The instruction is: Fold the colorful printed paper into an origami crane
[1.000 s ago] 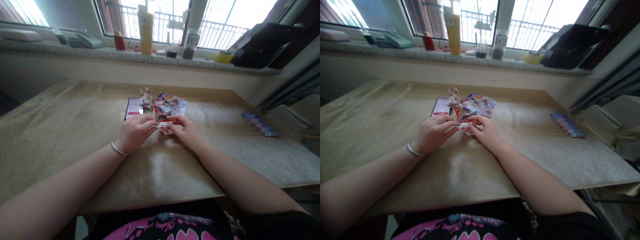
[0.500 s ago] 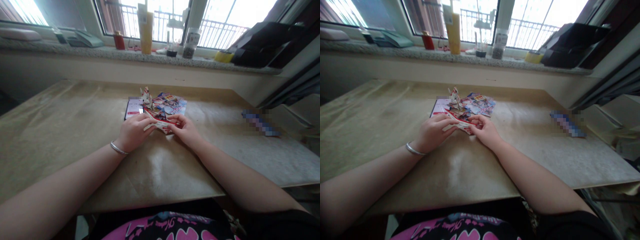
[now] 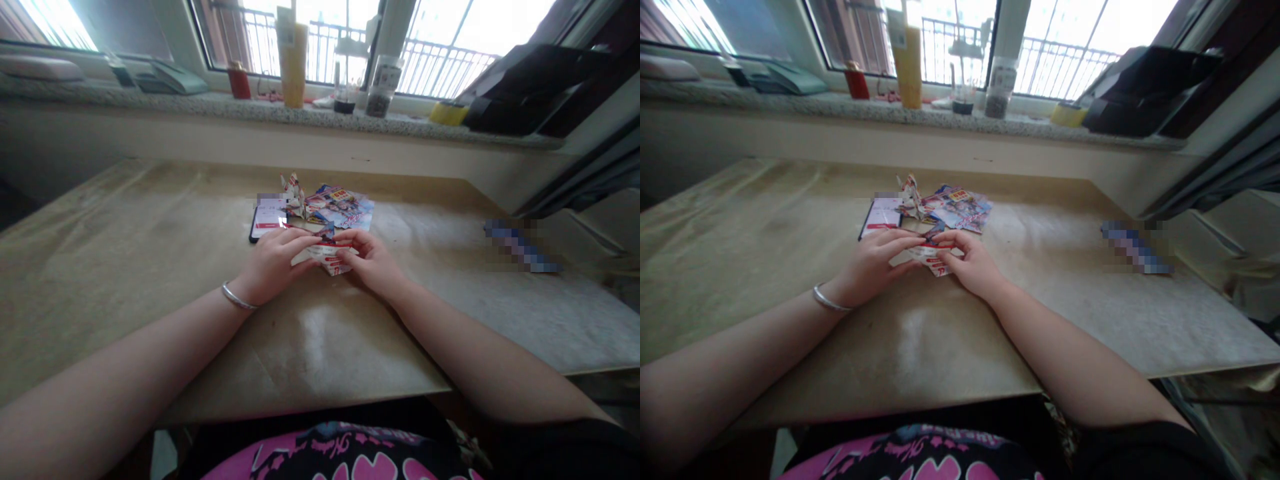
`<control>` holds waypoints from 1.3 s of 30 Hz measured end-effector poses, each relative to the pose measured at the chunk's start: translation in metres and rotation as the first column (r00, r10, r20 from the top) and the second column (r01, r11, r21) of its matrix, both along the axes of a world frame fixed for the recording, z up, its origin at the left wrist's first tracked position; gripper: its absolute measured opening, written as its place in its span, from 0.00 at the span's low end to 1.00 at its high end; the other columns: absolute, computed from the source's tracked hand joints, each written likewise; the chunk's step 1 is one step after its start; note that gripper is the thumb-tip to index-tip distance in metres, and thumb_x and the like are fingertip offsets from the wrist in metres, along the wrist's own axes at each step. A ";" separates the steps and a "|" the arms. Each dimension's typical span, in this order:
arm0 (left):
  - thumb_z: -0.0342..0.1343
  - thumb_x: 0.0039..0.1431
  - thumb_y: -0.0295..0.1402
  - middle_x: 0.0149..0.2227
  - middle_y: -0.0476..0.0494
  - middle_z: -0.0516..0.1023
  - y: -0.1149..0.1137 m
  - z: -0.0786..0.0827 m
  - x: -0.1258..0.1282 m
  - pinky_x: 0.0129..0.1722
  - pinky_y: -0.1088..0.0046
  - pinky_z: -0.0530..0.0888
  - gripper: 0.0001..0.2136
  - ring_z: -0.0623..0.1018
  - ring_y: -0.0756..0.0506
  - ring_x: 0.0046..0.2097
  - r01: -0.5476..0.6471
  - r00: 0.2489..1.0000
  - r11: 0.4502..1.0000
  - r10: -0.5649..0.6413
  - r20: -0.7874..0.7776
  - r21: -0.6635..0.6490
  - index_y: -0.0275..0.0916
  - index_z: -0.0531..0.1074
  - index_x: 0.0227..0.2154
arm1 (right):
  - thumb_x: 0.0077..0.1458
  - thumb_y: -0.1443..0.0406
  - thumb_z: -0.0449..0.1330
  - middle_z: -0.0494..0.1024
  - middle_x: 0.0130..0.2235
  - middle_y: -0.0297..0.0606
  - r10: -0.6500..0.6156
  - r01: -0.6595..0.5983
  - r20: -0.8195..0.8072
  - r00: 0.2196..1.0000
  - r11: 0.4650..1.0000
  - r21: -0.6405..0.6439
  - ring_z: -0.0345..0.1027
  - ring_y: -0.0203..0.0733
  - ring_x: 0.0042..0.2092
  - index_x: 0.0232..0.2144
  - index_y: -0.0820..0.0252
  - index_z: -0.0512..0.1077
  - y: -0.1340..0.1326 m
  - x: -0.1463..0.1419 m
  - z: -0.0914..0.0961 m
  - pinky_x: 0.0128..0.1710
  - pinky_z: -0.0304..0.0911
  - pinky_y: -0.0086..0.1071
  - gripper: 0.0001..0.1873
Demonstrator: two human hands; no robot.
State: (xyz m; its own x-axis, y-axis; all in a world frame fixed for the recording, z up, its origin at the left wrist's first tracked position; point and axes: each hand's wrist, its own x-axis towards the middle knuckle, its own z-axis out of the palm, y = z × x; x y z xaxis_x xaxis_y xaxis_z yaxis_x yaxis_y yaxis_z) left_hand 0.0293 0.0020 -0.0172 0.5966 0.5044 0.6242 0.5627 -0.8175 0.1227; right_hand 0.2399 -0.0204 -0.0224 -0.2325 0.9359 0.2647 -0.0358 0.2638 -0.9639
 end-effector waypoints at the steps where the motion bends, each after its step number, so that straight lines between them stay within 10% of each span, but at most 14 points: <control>1: 0.56 0.59 0.41 0.44 0.39 0.77 0.000 0.000 0.000 0.45 0.64 0.72 0.16 0.75 0.43 0.45 0.007 1.000 1.000 -0.007 0.012 0.001 0.37 0.72 0.46 | 0.47 0.58 0.65 0.76 0.37 0.33 0.000 0.000 0.001 1.000 1.000 0.003 0.72 0.37 0.37 0.37 0.55 0.70 0.000 0.001 0.000 0.40 0.70 0.35 0.14; 12: 0.57 0.59 0.36 0.45 0.39 0.77 -0.001 -0.001 0.001 0.47 0.63 0.72 0.14 0.75 0.43 0.46 0.003 0.990 0.999 -0.010 0.139 0.049 0.38 0.71 0.46 | 0.42 0.60 0.68 0.75 0.46 0.36 0.065 -0.066 0.063 0.996 0.998 0.001 0.73 0.40 0.41 0.50 0.52 0.64 -0.003 -0.003 0.000 0.44 0.71 0.38 0.31; 39: 0.58 0.58 0.33 0.43 0.40 0.75 -0.011 0.001 0.009 0.32 0.76 0.76 0.13 0.74 0.51 0.34 0.119 0.953 0.979 -0.066 0.295 -0.166 0.37 0.72 0.45 | 0.45 0.58 0.66 0.76 0.47 0.38 -0.007 0.005 0.075 0.997 1.000 0.026 0.73 0.41 0.44 0.47 0.54 0.66 -0.003 -0.007 0.000 0.49 0.68 0.40 0.26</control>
State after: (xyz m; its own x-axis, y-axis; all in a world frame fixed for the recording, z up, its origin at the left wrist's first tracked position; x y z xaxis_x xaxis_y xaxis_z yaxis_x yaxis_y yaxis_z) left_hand 0.0385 -0.0095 -0.0162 0.4554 0.5751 0.6796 0.4052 -0.8136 0.4170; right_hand 0.2331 -0.0239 -0.0221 -0.2475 0.9304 0.2704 0.0383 0.2883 -0.9568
